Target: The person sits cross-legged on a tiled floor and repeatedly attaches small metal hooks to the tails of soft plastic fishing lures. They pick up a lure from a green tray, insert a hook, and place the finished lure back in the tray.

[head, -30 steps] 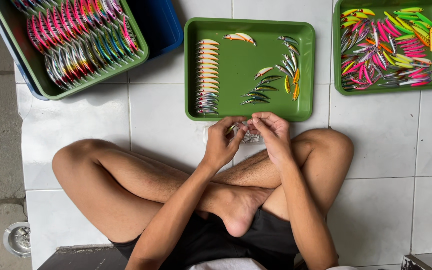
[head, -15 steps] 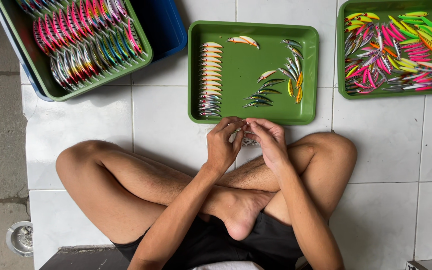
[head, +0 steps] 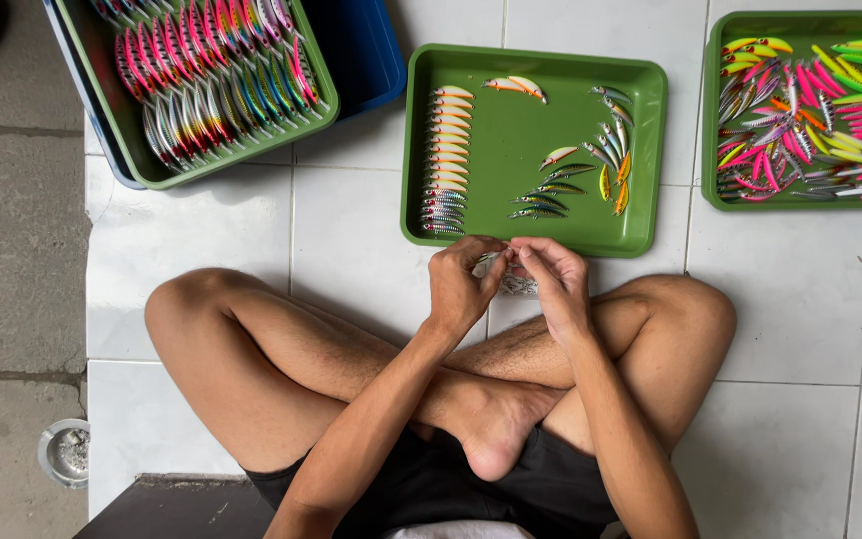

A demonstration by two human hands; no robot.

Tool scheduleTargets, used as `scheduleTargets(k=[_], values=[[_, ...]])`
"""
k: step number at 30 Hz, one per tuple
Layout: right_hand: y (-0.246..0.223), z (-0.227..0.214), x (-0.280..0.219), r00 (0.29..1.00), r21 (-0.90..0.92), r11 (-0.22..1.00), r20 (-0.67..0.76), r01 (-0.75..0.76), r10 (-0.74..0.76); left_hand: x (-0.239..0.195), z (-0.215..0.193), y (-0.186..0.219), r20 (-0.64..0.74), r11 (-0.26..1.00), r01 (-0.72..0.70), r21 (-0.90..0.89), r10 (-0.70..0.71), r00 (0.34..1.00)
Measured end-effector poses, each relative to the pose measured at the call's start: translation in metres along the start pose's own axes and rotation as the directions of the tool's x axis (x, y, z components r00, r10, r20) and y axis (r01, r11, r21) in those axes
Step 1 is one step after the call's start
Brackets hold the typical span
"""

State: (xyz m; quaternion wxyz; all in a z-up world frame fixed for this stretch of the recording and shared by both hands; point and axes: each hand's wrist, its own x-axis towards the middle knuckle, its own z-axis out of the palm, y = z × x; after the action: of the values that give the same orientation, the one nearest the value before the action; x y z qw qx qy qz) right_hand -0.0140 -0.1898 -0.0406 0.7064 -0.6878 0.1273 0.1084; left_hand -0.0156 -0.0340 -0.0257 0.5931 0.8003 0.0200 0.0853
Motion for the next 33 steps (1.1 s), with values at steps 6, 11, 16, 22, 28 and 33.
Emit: scheduleTargets(k=[6, 11, 16, 22, 28, 33], values=[[-0.001, 0.001, 0.000, 1.000, 0.018, 1.000, 0.002, 0.022, -0.022, 0.001, -0.005, 0.004, -0.013, 0.997, -0.075, 0.012, 0.075, 0.997], [0.018, -0.005, 0.007, 0.999, 0.129, 0.990, 0.001, -0.052, 0.052, -0.001, -0.005, 0.011, 0.012, 0.989, -0.139, 0.044, 0.138, 0.990], [0.025, -0.010, 0.013, 0.996, 0.171, 0.981, 0.024, -0.094, 0.092, -0.002, -0.005, 0.013, 0.051, 0.982, -0.179, 0.067, 0.176, 0.983], [0.005, -0.006, 0.007, 0.992, 0.179, 0.976, 0.059, -0.121, 0.112, 0.000, -0.008, 0.012, 0.086, 0.986, -0.163, 0.030, 0.160, 0.983], [0.002, -0.013, 0.009, 0.969, 0.210, 0.954, 0.169, -0.215, 0.181, -0.002, -0.009, 0.011, 0.079, 0.978, -0.205, 0.040, 0.201, 0.976], [0.023, -0.020, 0.018, 0.945, 0.276, 0.916, 0.231, -0.290, 0.230, 0.001, -0.016, 0.019, 0.127, 0.974, -0.212, 0.073, 0.202, 0.971]])
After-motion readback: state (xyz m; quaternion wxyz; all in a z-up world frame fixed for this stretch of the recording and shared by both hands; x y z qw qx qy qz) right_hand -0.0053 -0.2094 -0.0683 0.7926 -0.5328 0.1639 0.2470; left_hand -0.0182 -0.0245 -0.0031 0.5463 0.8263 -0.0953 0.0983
